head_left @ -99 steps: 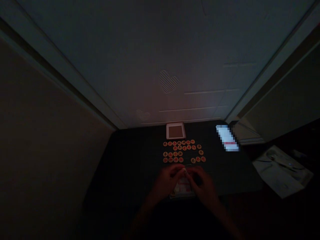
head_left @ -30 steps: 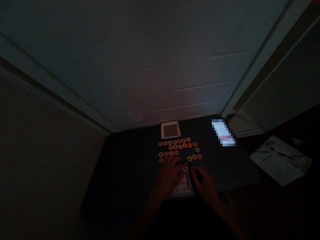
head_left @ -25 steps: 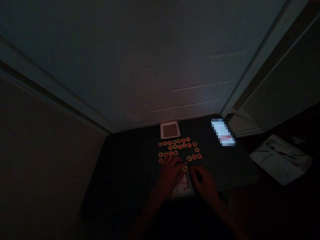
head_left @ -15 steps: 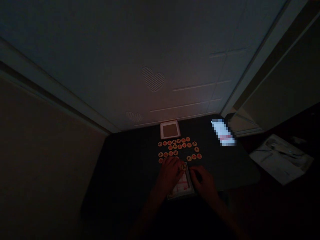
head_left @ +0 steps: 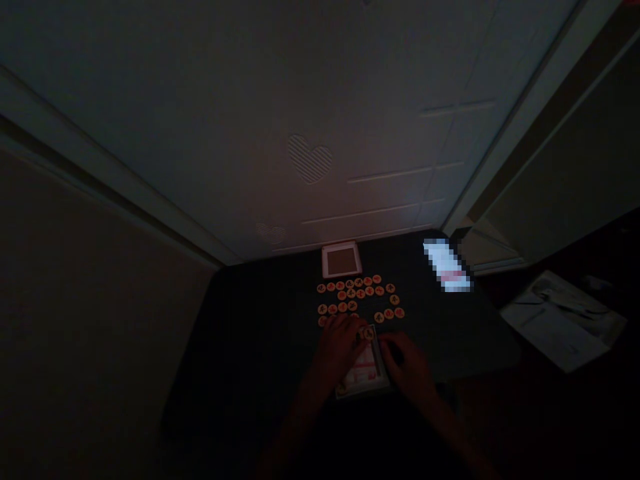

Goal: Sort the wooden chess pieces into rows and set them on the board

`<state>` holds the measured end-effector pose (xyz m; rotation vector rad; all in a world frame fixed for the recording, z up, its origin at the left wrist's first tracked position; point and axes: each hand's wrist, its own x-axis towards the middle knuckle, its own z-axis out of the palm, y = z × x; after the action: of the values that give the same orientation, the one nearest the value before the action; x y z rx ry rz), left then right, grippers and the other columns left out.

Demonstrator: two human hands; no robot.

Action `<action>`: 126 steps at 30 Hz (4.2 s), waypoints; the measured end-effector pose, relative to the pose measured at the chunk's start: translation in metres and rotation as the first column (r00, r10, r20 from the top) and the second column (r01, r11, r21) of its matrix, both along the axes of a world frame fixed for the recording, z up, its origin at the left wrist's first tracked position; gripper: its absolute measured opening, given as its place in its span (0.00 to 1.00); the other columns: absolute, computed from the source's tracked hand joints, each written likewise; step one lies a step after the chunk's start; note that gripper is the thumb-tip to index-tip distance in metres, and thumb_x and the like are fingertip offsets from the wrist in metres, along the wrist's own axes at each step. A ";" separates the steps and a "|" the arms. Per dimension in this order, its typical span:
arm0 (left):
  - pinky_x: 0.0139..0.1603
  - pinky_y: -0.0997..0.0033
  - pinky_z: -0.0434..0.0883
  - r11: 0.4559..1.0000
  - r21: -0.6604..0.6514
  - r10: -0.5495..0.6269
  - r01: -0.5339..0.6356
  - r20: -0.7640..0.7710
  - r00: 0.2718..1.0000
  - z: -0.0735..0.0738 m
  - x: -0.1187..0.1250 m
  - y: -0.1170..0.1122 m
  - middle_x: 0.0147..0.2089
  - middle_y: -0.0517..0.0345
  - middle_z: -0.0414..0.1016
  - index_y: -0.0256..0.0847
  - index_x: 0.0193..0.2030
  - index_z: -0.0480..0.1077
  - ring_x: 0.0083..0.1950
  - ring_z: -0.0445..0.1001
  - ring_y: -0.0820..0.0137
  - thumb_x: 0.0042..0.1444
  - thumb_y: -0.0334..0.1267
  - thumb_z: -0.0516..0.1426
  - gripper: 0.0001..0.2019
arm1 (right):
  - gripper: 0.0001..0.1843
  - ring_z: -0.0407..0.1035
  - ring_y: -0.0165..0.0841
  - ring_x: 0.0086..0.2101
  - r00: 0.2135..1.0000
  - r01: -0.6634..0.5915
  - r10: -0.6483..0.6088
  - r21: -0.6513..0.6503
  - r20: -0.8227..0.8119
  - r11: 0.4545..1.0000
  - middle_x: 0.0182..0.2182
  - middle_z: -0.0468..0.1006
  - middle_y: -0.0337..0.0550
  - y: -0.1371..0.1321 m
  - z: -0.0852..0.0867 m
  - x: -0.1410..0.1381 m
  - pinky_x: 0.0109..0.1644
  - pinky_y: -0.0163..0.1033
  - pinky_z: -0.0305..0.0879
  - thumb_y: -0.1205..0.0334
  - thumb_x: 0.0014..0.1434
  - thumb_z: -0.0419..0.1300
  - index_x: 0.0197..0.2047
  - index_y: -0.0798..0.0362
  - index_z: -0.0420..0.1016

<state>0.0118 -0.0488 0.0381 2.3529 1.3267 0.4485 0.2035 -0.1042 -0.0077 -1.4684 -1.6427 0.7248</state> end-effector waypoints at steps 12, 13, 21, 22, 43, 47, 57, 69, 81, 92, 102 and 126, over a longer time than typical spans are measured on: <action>0.60 0.54 0.63 1.000 0.002 0.012 -0.012 -0.007 1.000 -0.006 0.000 0.002 0.50 0.57 0.78 0.46 0.51 0.70 0.55 0.73 0.60 0.63 0.40 0.62 0.11 | 0.10 0.77 0.36 0.37 1.000 -0.021 0.020 0.011 0.018 1.000 0.36 0.82 0.43 0.000 0.002 0.000 0.43 0.38 0.72 0.60 0.67 0.56 0.44 0.49 0.78; 0.61 0.54 0.63 1.000 -0.002 0.010 -0.010 -0.008 1.000 -0.005 0.000 0.002 0.51 0.57 0.78 0.46 0.52 0.70 0.55 0.73 0.60 0.63 0.40 0.62 0.12 | 0.10 0.77 0.36 0.37 1.000 -0.022 0.022 0.007 0.020 1.000 0.36 0.82 0.43 0.000 0.002 0.000 0.43 0.38 0.72 0.60 0.67 0.56 0.44 0.49 0.78; 0.63 0.51 0.61 0.999 0.002 0.046 -0.046 -0.030 0.998 0.009 -0.009 -0.004 0.55 0.53 0.77 0.46 0.55 0.69 0.59 0.70 0.57 0.60 0.38 0.64 0.17 | 0.11 0.77 0.36 0.37 1.000 -0.016 0.016 0.001 0.012 1.000 0.37 0.81 0.44 -0.001 -0.002 0.000 0.42 0.38 0.73 0.58 0.67 0.56 0.46 0.50 0.78; 0.63 0.51 0.61 0.999 0.004 0.054 -0.054 -0.036 0.998 0.009 -0.012 -0.006 0.56 0.53 0.76 0.46 0.56 0.69 0.60 0.70 0.56 0.60 0.38 0.64 0.18 | 0.11 0.77 0.36 0.37 1.000 -0.022 0.022 0.002 0.012 1.000 0.37 0.81 0.45 -0.001 -0.001 0.000 0.43 0.38 0.73 0.58 0.67 0.56 0.47 0.50 0.78; 0.62 0.54 0.62 0.996 -0.020 0.084 -0.086 -0.079 0.993 0.004 -0.031 -0.013 0.60 0.55 0.75 0.49 0.58 0.70 0.62 0.68 0.58 0.62 0.37 0.61 0.18 | 0.16 0.74 0.41 0.52 0.985 -0.015 -0.004 0.104 0.175 0.994 0.53 0.76 0.51 0.015 -0.006 -0.019 0.57 0.47 0.73 0.63 0.65 0.56 0.56 0.49 0.73; 0.62 0.53 0.62 0.994 -0.047 0.096 -0.101 -0.089 0.991 -0.001 -0.035 -0.013 0.58 0.54 0.76 0.48 0.56 0.71 0.62 0.69 0.58 0.63 0.37 0.59 0.15 | 0.19 0.73 0.41 0.54 0.977 -0.093 0.072 0.095 0.201 0.991 0.54 0.77 0.49 0.015 -0.011 -0.019 0.60 0.49 0.71 0.65 0.65 0.56 0.58 0.48 0.73; 0.65 0.44 0.60 0.988 -0.054 0.139 -0.142 -0.061 0.988 -0.005 -0.046 -0.019 0.61 0.52 0.75 0.49 0.58 0.71 0.66 0.66 0.54 0.60 0.36 0.62 0.19 | 0.19 0.75 0.42 0.52 0.971 -0.107 0.083 0.097 0.226 0.990 0.53 0.79 0.48 0.014 -0.005 -0.021 0.57 0.49 0.73 0.62 0.63 0.60 0.58 0.47 0.74; 0.64 0.46 0.65 0.972 0.017 0.228 -0.233 0.136 0.964 -0.008 -0.055 -0.021 0.57 0.53 0.77 0.48 0.55 0.73 0.60 0.72 0.57 0.60 0.37 0.61 0.16 | 0.15 0.76 0.41 0.49 0.979 -0.082 0.062 0.098 0.194 0.992 0.50 0.79 0.48 0.017 -0.001 -0.023 0.55 0.46 0.74 0.59 0.65 0.59 0.54 0.47 0.76; 0.43 0.64 0.76 0.872 -0.182 0.490 -0.455 0.350 0.798 -0.034 -0.082 -0.035 0.41 0.55 0.83 0.44 0.44 0.77 0.42 0.81 0.63 0.65 0.50 0.53 0.15 | 0.16 0.79 0.41 0.40 0.996 0.071 -0.075 0.087 0.041 0.994 0.41 0.84 0.48 0.009 -0.003 0.005 0.45 0.44 0.77 0.50 0.67 0.55 0.49 0.50 0.78; 0.41 0.64 0.71 0.938 -0.028 0.345 -0.345 0.153 0.926 -0.039 -0.080 -0.037 0.33 0.57 0.78 0.46 0.36 0.76 0.36 0.76 0.64 0.65 0.47 0.56 0.12 | 0.16 0.77 0.39 0.36 0.995 0.044 -0.043 -0.006 0.095 0.999 0.36 0.83 0.45 0.004 -0.016 -0.006 0.42 0.43 0.74 0.47 0.64 0.58 0.44 0.49 0.79; 0.39 0.66 0.72 0.925 -0.028 0.376 -0.378 0.188 0.907 -0.042 -0.079 -0.037 0.32 0.59 0.78 0.46 0.36 0.76 0.35 0.76 0.65 0.64 0.49 0.56 0.12 | 0.15 0.77 0.38 0.36 0.993 0.018 -0.019 0.015 0.120 1.000 0.35 0.83 0.44 0.003 -0.018 -0.004 0.42 0.41 0.74 0.48 0.65 0.57 0.41 0.48 0.79; 0.41 0.65 0.71 0.934 -0.004 0.351 -0.358 0.213 0.912 -0.042 -0.080 -0.039 0.35 0.58 0.79 0.45 0.38 0.77 0.36 0.76 0.66 0.64 0.46 0.58 0.10 | 0.16 0.77 0.38 0.37 0.988 0.039 -0.046 0.046 0.145 0.998 0.36 0.82 0.45 0.001 -0.020 -0.005 0.43 0.41 0.73 0.48 0.67 0.56 0.42 0.49 0.79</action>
<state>-0.0678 -0.0874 -0.0035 2.0205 1.6552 0.8114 0.1985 -0.1036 -0.0281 -1.5514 -1.7198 0.5660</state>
